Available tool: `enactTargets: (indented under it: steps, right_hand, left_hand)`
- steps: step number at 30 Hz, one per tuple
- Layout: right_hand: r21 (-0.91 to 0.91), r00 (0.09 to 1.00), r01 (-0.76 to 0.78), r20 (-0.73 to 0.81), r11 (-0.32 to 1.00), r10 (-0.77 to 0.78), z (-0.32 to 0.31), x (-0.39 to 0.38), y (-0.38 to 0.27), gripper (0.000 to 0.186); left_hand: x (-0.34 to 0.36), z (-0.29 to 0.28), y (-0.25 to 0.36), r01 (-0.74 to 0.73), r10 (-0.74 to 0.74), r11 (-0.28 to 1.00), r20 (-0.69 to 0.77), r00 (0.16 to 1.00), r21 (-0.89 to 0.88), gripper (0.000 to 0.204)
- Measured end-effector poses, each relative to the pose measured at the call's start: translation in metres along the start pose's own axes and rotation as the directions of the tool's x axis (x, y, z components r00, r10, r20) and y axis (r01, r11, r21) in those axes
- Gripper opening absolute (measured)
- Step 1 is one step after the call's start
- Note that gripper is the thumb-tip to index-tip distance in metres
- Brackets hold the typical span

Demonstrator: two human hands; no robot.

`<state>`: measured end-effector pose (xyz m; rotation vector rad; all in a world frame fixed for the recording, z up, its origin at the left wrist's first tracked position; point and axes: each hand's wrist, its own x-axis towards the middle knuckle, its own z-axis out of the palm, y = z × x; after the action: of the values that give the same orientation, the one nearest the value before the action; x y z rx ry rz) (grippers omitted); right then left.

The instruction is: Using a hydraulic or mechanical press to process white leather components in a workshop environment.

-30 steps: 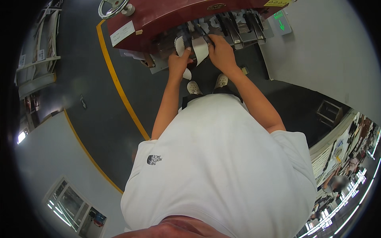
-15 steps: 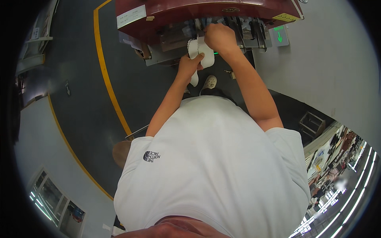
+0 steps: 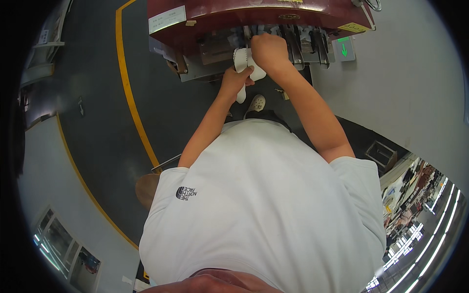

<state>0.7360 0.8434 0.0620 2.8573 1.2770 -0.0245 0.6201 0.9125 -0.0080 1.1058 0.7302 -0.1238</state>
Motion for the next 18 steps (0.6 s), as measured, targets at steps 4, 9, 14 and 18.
enactTargets:
  steps: [4,9,14,18]
  right_hand:
    - [-0.047,1.000,0.001,0.005,0.999,-0.001,-0.002,0.003,-0.006,0.009]
    - [0.073,0.992,-0.116,-0.032,0.991,0.118,0.029,0.000,0.011,0.013]
    - [0.677,0.970,-0.179,0.001,0.714,0.242,0.013,-0.048,0.012,0.022]
    - [0.968,0.970,-0.223,0.207,0.118,0.131,-0.014,-0.075,-0.019,0.022]
  left_hand:
    - [0.000,-0.001,-0.008,0.016,-0.016,0.999,0.016,1.000,-0.037,0.028]
    - [-0.008,-0.010,-0.009,0.056,-0.034,0.988,0.149,0.988,-0.146,0.034]
    - [-0.035,-0.033,-0.006,0.121,-0.084,0.963,0.161,0.983,-0.241,0.035]
    - [-0.068,-0.041,0.007,0.092,-0.023,0.955,0.239,0.971,-0.281,0.028]
